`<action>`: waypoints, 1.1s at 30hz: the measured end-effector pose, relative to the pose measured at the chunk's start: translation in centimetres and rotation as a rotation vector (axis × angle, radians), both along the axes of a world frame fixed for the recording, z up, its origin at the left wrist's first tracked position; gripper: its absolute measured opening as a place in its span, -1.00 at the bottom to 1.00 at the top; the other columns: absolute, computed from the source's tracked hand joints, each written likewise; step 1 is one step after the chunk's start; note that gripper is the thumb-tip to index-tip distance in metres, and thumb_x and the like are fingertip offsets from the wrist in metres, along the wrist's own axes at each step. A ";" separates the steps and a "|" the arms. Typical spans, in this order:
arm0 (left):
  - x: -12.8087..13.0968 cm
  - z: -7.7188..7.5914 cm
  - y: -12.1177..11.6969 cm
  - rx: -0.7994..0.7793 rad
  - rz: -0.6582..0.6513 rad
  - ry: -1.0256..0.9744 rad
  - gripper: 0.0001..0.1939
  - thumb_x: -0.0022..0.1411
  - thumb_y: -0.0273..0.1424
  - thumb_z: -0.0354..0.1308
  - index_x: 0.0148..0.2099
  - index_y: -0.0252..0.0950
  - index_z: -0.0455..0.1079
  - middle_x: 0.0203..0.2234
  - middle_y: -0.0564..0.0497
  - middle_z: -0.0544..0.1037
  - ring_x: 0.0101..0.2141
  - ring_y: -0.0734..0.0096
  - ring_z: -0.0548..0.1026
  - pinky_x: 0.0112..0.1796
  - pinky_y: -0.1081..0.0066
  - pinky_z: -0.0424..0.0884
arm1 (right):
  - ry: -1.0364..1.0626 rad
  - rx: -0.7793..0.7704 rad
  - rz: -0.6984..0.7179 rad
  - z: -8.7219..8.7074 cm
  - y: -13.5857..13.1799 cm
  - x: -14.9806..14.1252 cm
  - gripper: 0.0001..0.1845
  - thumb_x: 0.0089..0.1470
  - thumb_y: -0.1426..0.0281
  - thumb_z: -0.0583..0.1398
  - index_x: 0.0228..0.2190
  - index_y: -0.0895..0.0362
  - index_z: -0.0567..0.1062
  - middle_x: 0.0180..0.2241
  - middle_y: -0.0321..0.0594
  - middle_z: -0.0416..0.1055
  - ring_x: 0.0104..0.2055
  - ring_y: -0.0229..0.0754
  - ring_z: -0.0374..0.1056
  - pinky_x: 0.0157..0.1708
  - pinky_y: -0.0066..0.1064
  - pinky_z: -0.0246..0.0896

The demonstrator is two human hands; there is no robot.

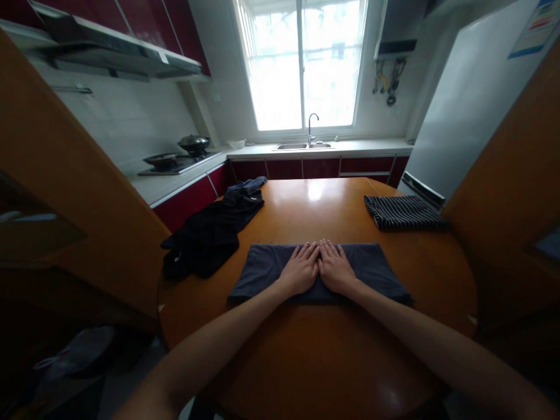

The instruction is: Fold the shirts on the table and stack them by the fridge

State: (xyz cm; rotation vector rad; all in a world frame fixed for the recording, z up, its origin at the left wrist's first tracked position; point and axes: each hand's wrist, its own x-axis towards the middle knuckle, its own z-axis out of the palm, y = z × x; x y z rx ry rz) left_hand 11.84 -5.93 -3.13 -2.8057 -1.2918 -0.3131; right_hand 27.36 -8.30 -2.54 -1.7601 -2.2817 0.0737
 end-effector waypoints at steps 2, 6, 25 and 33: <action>-0.2 0.2 -0.2 0.001 0.020 -0.013 -0.41 0.47 -0.28 -0.20 0.46 -0.36 0.00 0.42 -0.12 0.06 0.40 0.15 -0.02 0.34 0.07 -0.06 | 0.000 -0.052 -0.062 0.1 -0.1 1.2 -0.28 0.35 0.20 -0.12 0.38 0.34 0.04 0.43 0.02 -0.13 0.47 -0.01 -0.25 0.39 -0.03 -0.39; 0.1 0.7 -0.4 -0.012 0.038 -0.025 -0.40 0.47 -0.26 -0.19 0.46 -0.34 0.00 0.42 -0.11 0.06 0.40 0.15 -0.01 0.35 0.07 -0.07 | -0.007 -0.126 -0.215 -0.2 0.2 5.1 -0.20 0.35 0.04 -0.16 0.38 0.33 0.03 0.44 0.02 -0.13 0.48 -0.03 -0.27 0.40 -0.05 -0.41; 0.2 0.7 -0.5 -0.033 0.044 -0.043 -0.40 0.48 -0.25 -0.19 0.46 -0.33 0.01 0.42 -0.10 0.05 0.40 0.13 -0.02 0.35 0.07 -0.09 | 0.034 0.175 -0.188 1.1 -0.5 5.8 -0.33 0.36 0.29 -0.20 0.36 0.40 0.07 0.42 0.08 -0.08 0.48 -0.03 -0.26 0.39 -0.05 -0.35; 0.0 0.9 -0.8 -0.026 0.050 -0.030 -0.39 0.50 -0.19 -0.21 0.48 -0.31 -0.04 0.43 -0.14 0.02 0.41 0.13 -0.05 0.34 0.07 -0.09 | -0.032 -0.017 0.005 -0.5 -1.1 2.0 -0.30 0.35 0.18 -0.10 0.38 0.27 0.05 0.43 0.03 -0.13 0.47 0.00 -0.24 0.38 0.04 -0.31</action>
